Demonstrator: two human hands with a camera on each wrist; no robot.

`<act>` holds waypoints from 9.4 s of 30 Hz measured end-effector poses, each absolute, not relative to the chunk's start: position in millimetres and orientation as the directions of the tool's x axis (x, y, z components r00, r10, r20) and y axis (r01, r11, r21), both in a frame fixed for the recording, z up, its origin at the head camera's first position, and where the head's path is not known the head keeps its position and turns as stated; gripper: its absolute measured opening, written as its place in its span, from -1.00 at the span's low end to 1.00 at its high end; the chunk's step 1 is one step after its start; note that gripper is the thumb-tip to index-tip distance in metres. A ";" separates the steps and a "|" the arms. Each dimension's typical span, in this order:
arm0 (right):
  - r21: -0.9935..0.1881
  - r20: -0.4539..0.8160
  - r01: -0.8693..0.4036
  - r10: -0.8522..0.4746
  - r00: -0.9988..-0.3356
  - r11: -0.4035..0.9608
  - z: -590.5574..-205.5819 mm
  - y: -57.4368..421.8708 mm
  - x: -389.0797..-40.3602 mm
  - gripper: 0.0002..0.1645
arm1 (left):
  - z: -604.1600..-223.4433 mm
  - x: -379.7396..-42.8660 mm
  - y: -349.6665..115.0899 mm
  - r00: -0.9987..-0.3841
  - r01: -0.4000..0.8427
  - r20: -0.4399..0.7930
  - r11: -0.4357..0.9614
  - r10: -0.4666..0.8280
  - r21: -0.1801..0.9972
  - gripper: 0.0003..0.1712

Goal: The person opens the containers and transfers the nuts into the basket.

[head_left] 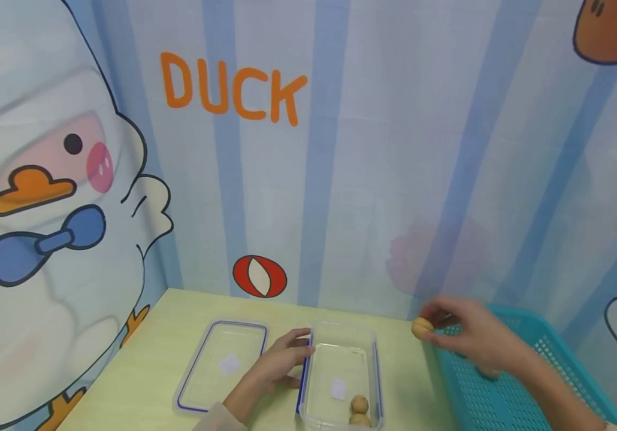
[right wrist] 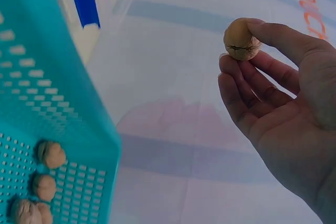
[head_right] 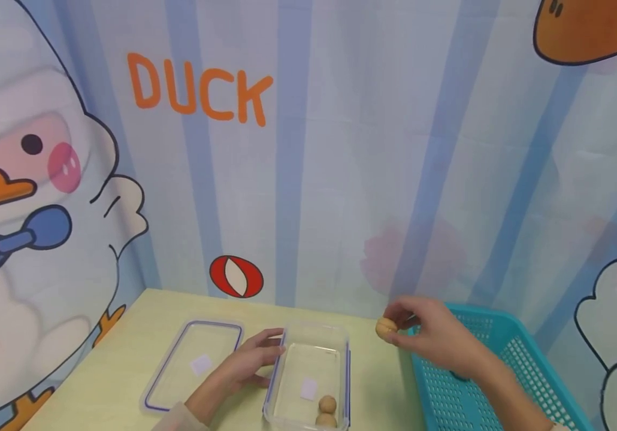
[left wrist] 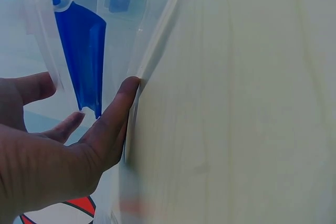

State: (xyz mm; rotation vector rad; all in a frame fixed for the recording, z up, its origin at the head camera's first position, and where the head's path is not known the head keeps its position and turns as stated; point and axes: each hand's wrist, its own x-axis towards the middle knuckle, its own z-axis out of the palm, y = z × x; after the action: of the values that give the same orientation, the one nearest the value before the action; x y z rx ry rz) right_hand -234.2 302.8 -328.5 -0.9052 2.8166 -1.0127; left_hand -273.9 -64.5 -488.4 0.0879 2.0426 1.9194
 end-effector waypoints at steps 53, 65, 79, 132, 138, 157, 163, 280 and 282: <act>-0.546 0.194 -0.253 -0.174 -0.966 0.799 -427.5 409.8 -280.3 -0.44 | -491.7 -274.7 -62.9 -0.945 -0.187 -0.207 0.101 0.252 0.977 -0.30; -0.511 0.380 -0.501 -0.340 -0.860 0.698 -366.7 324.3 -252.8 -0.63 | -488.2 -272.1 -64.3 -0.941 -0.197 -0.214 0.090 0.263 0.976 -0.29; -0.486 0.242 -0.684 -0.668 -0.704 0.545 -367.9 233.9 -247.8 -0.69 | -488.3 -271.9 -63.9 -0.940 -0.184 -0.199 0.079 0.276 0.980 -0.32; -0.362 -0.174 -0.692 -0.774 -0.609 0.625 -434.3 187.3 -254.1 -0.88 | -489.8 -275.2 -65.0 -0.944 -0.192 -0.209 0.091 0.254 0.977 -0.30; -0.336 -0.171 -0.709 -0.781 -0.601 0.620 -433.5 186.9 -253.4 -0.89 | -490.2 -277.1 -64.5 -0.944 -0.187 -0.205 0.094 0.258 0.978 -0.30; -0.423 0.074 -0.805 -0.870 -0.488 0.416 -429.9 193.1 -264.1 -0.88 | -490.6 -276.3 -65.4 -0.942 -0.192 -0.211 0.099 0.261 0.976 -0.31; -0.493 0.138 -0.758 -0.822 -0.553 0.427 -380.5 197.8 -247.7 -0.97 | -491.2 -275.0 -66.0 -0.941 -0.189 -0.207 0.090 0.267 0.978 -0.29; -0.356 -0.248 -0.693 -0.778 -0.577 0.627 -425.2 178.0 -239.2 -0.83 | -488.3 -273.4 -66.7 -0.940 -0.188 -0.205 0.087 0.272 0.978 -0.32; -0.356 -0.253 -0.700 -0.785 -0.565 0.619 -428.0 177.1 -238.2 -0.87 | -488.1 -272.9 -67.2 -0.941 -0.188 -0.205 0.088 0.270 0.978 -0.32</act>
State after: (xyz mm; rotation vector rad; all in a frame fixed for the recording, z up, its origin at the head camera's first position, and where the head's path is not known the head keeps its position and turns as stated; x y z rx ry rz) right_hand -238.2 177.1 -428.0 -1.1844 2.4594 -0.3038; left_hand -272.9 -67.2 -488.1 0.0808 2.0402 1.9168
